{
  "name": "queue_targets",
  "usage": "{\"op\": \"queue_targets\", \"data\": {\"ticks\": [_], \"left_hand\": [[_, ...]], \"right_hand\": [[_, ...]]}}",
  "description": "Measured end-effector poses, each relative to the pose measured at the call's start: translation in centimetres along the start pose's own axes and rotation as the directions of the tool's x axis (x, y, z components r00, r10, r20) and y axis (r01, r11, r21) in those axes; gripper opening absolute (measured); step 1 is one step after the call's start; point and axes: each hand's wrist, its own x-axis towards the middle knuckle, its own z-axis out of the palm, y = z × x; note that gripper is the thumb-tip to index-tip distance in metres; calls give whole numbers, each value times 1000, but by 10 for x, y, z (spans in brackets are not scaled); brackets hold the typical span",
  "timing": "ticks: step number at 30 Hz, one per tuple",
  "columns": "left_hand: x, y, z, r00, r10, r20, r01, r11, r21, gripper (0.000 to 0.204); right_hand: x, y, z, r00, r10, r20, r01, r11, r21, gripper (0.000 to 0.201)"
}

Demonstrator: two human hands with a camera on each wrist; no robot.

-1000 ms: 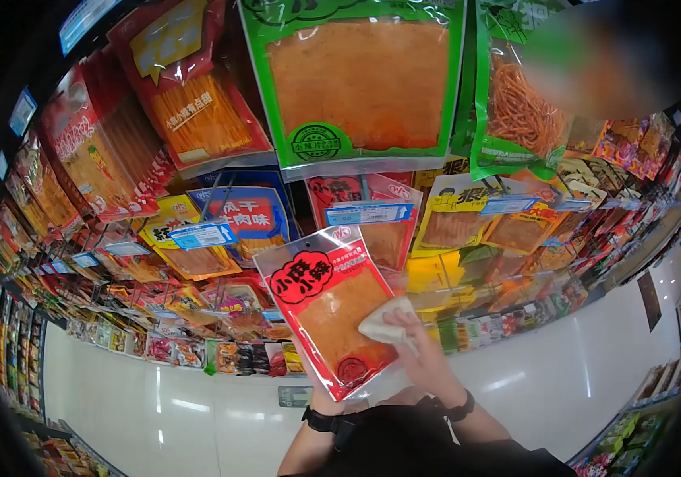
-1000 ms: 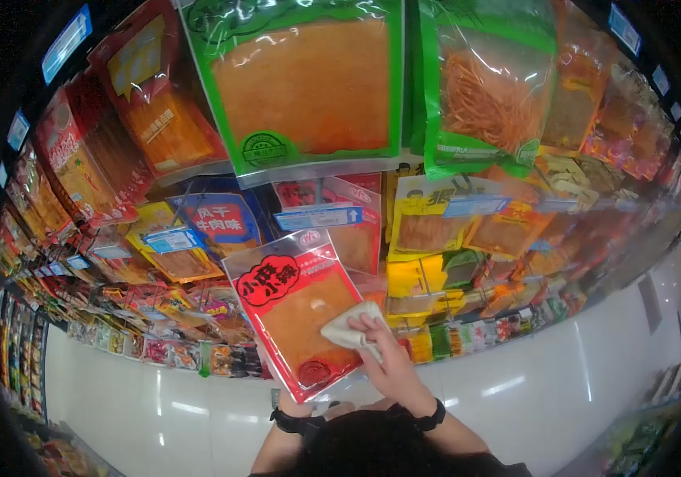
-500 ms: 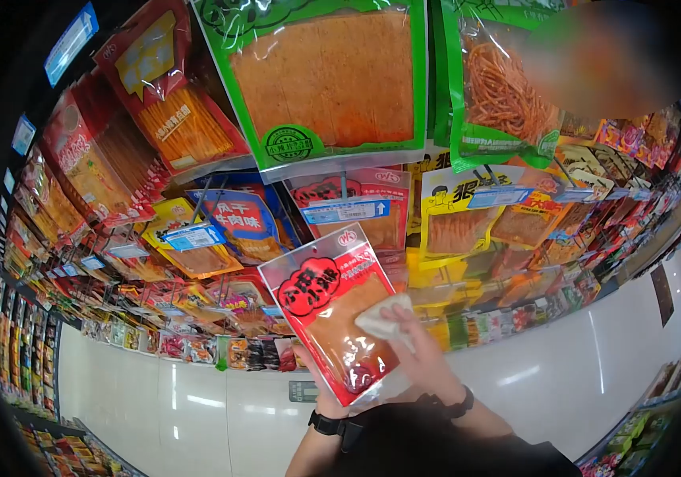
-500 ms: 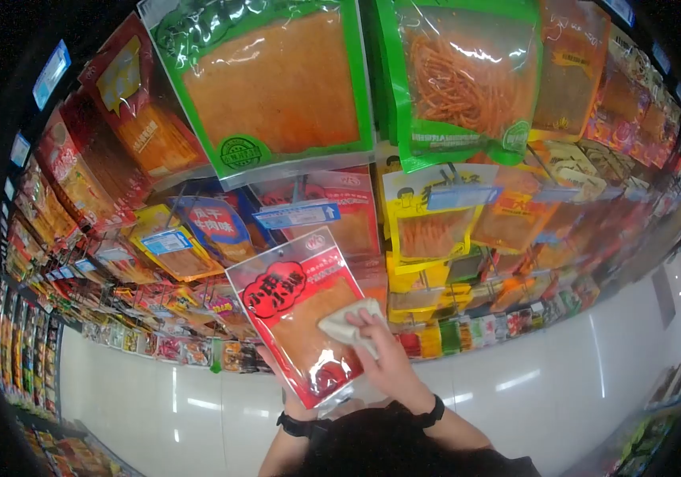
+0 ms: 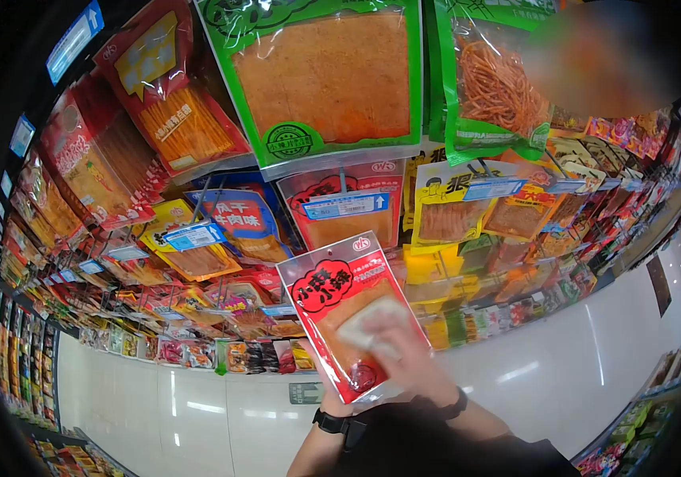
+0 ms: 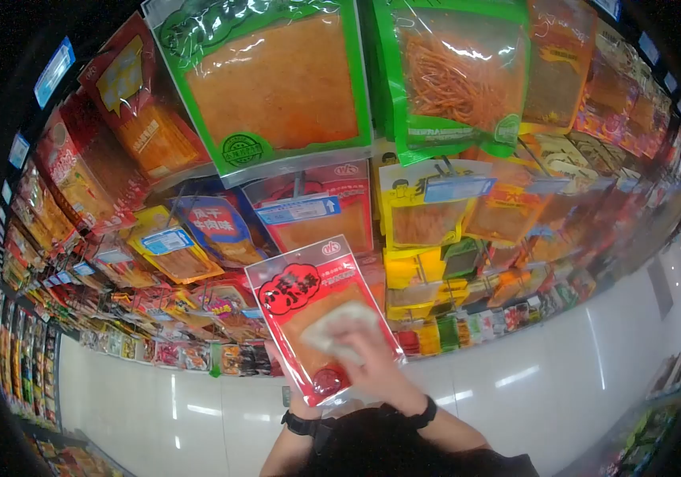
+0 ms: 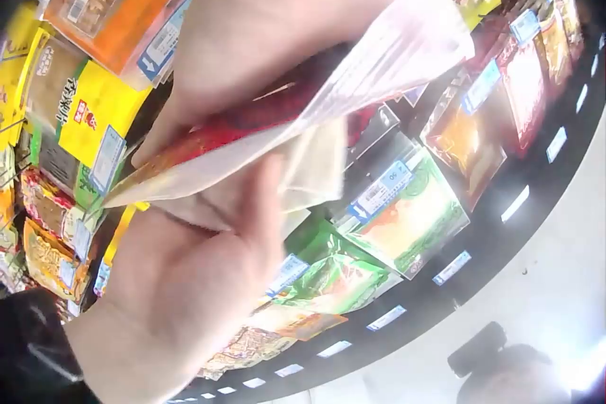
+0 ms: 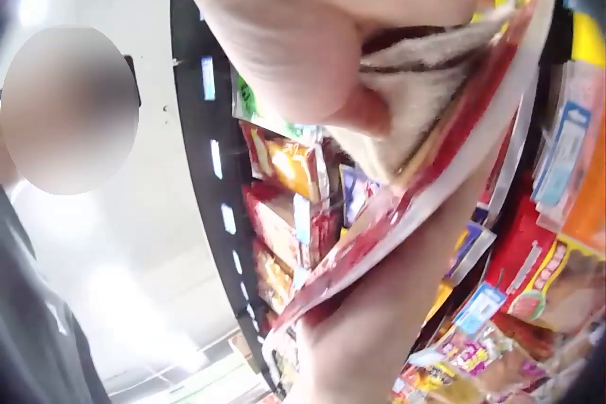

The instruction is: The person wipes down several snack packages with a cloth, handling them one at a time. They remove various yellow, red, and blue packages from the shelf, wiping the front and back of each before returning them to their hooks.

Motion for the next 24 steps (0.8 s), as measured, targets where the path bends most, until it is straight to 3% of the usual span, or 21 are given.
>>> {"op": "queue_targets", "data": {"ticks": [1,2,4,6,7,8,9,10,11,12,13,15,16,17,19,20,21,23,24], "left_hand": [[1,0,8,1000,-13,22,14,999,-48,101],[0,0,15,999,-23,42,27,995,-95,103],[0,1,26,996,-37,84,52,981,-185,108],[0,5,30,991,-38,132,73,960,-270,113],[-2,3,1,991,-35,133,70,960,-270,113],[-5,-4,-52,999,37,-17,-28,936,352,93],[-7,-8,-81,978,182,-98,-17,542,840,73],[-6,-8,-72,978,185,-96,-21,545,838,73],[0,-8,-47,978,190,-89,-63,670,739,77],[7,-7,-16,977,195,-82,-102,777,621,81],[12,-5,15,977,198,-79,-135,863,487,85],[17,-4,49,976,206,-77,-188,964,190,93],[16,-5,25,977,211,39,-212,917,338,81],[13,-5,16,976,213,39,-213,916,339,81],[8,-3,-1,972,200,-121,-80,772,630,77],[37,1,-68,954,117,275,-196,941,277,74],[34,3,-54,955,119,273,-197,940,277,74],[25,2,-14,944,134,302,-84,981,-175,73],[20,1,20,985,165,-48,-163,986,44,69]], "right_hand": [[-1,-7,8,973,-157,171,161,987,-12,32],[-1,-16,13,974,-151,168,155,988,-12,32],[-1,-32,19,832,-318,454,331,942,54,33],[-1,-25,9,875,-259,409,267,963,38,32],[-2,-20,3,910,-197,365,202,979,26,31],[-3,-14,-3,956,-143,257,173,980,-97,23],[-2,-10,-8,954,-145,262,176,980,-98,23],[1,-5,-13,992,-83,98,99,981,-169,23],[4,-1,-16,997,-31,-73,13,974,-227,22],[6,3,-14,989,35,-143,-44,997,-61,23],[6,0,-11,989,34,-141,-44,997,-64,23],[8,-15,1,996,-60,67,68,989,-130,21],[5,-20,8,973,-141,181,151,988,-44,24],[5,-23,8,973,-142,181,152,987,-43,24],[8,-28,8,861,-220,458,227,973,41,23],[11,-28,3,897,-209,390,212,977,36,22],[13,-23,-2,896,-210,391,212,977,39,22],[17,-7,-11,999,10,44,-3,988,-157,21],[21,-3,-11,999,15,44,-8,988,-155,21]]}}
